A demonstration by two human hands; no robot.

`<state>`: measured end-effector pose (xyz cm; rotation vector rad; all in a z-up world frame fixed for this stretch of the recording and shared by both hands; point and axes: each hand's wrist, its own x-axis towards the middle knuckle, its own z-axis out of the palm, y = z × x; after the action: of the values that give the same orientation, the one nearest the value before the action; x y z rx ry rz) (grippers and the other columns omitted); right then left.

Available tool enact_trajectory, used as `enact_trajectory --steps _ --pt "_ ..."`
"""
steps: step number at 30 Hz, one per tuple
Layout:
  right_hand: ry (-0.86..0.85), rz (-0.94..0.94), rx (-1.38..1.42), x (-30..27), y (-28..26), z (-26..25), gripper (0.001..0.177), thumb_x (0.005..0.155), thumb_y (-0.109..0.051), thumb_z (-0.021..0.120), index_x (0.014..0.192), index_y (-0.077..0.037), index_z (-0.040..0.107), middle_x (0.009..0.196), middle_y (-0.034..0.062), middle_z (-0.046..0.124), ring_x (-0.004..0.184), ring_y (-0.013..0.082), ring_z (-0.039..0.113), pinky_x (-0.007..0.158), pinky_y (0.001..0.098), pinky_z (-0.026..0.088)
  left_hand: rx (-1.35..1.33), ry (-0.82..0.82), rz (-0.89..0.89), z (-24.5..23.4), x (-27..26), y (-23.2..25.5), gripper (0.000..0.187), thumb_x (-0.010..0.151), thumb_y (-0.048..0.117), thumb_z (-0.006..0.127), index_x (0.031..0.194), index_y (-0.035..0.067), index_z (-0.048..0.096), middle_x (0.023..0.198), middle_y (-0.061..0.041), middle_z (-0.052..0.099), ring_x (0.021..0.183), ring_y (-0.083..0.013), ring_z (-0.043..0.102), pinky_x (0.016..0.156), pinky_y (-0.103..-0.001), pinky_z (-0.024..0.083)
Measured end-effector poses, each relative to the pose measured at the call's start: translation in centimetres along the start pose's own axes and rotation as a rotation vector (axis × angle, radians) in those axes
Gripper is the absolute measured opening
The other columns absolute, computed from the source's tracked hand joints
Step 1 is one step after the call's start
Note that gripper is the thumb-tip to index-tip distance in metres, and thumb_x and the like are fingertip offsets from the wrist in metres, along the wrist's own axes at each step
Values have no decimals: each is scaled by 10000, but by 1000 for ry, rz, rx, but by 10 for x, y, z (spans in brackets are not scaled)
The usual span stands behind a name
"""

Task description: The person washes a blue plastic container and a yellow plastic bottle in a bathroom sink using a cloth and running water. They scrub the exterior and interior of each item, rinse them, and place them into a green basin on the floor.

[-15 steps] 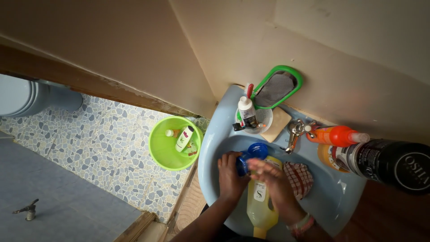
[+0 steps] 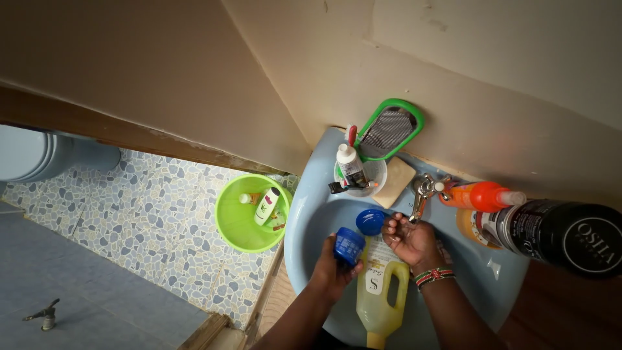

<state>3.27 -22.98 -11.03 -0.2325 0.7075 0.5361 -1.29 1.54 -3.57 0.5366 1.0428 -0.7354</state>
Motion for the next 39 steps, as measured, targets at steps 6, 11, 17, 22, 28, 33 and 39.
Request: enact_trajectory --steps 6,11,17,22,28,33,39 --pt "60 -95 -213 -11 12 34 155 892 -123 600 1000 -22 649 977 144 652 899 259 604 727 336 507 -151 132 -75 1 -1 2 632 1009 600 450 1267 35 568 1019 -154 698 826 -265 710 684 -337 636" --pt "-19 128 -694 -63 51 100 424 856 -229 575 1194 -14 712 1193 146 750 1073 255 701 836 404 612 -133 -42 -49 -1 6 3 640 991 609 438 1276 53 575 1053 -145 709 824 -258 723 642 -331 632" --pt "337 -207 -412 -28 23 57 299 990 -194 589 1199 5 663 1111 151 684 1046 259 646 884 359 553 152 172 75 21 -12 9 456 889 363 690 1287 176 570 1192 -83 660 997 -242 669 793 -385 597" --pt "196 -70 -112 -3 1 4 175 899 -137 562 994 -19 650 925 134 650 829 250 601 702 325 502 1134 248 1098 32 -54 8 706 605 19 922 1242 83 625 1253 -131 638 1161 -318 611 977 -437 524" --pt "-15 -9 -8 -4 -5 -1 101 857 -81 571 910 -12 623 868 135 614 774 246 567 634 311 465 1487 127 1326 24 -70 12 758 556 -103 851 1256 85 629 1361 -164 588 1243 -403 534 1042 -472 468" --pt "191 -120 -291 -19 16 54 183 867 -137 588 988 -15 652 927 134 649 828 228 613 718 327 504 1541 107 1318 20 -70 11 708 592 -112 819 1244 100 642 1401 -169 550 1263 -425 514 1036 -494 475" --pt "123 -70 -1010 -67 63 94 464 837 -251 664 1225 -2 718 1102 110 762 883 205 729 769 353 555 1444 203 1132 24 -67 19 704 541 -12 862 1199 116 643 1381 -143 569 1227 -404 543 1004 -478 483"
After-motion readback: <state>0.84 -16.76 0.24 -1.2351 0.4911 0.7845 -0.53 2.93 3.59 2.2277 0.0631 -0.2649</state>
